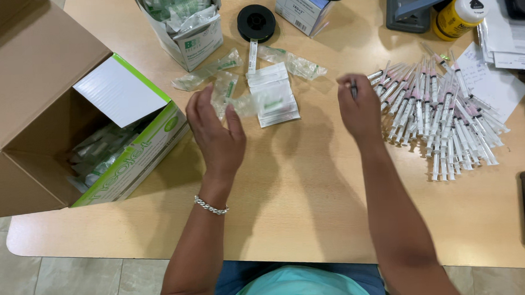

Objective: The person unpacks syringes and needles from a box and plastic wrappers, then attaches needles to syringes one by one. The assembled syringes are placed on the table in a growing pile.

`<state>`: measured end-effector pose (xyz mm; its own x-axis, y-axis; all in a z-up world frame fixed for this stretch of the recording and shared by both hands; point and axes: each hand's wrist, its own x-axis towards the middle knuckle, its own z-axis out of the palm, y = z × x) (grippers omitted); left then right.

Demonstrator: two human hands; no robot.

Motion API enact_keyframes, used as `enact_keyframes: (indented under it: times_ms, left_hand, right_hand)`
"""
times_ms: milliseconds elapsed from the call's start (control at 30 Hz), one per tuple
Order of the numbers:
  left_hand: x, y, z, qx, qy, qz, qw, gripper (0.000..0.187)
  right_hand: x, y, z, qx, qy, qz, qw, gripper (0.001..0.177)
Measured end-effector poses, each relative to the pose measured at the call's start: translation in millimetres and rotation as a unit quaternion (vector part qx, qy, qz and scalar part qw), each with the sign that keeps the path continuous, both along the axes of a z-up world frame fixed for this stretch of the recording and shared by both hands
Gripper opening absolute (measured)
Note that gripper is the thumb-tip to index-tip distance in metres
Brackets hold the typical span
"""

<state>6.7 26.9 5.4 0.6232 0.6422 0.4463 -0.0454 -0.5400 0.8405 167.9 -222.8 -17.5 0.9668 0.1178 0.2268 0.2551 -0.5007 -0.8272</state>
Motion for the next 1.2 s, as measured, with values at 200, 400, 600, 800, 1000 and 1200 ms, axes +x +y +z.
enact_keyframes:
  times_ms: [200,400,600,800,1000,1200]
  left_hand:
    - [3.7,2.3,-14.2,0.337,-0.037,0.138,0.931,0.037]
    - [4.2,0.6,-12.6,0.291,-0.039,0.076,0.953,0.033]
    - [1.4,-18.3,-6.5,0.226,-0.055,-0.042,0.972,0.034]
    - [-4.5,-39.2,-10.1,-0.009,-0.03,-0.216,0.976,0.03]
    - [-1.3,-60.8,-27.7,-0.158,0.017,-0.275,0.948,0.048]
    - [4.8,-62.5,-48.1,-0.109,0.102,-0.289,0.946,0.028]
  right_hand:
    - [123.6,30.2,-20.0,-0.322,-0.167,0.079,0.928,0.028]
    - [176.0,52.6,-50.1,-0.518,-0.179,0.124,0.827,0.039]
    - [132.9,45.4,-3.3,-0.555,-0.128,0.15,0.808,0.034]
    - [58.3,31.3,68.7,-0.32,-0.004,0.072,0.945,0.018]
    - [-42.6,22.0,50.2,0.078,0.118,0.233,0.962,0.014]
    - [-81.8,33.9,22.5,0.153,0.247,0.22,0.931,0.013]
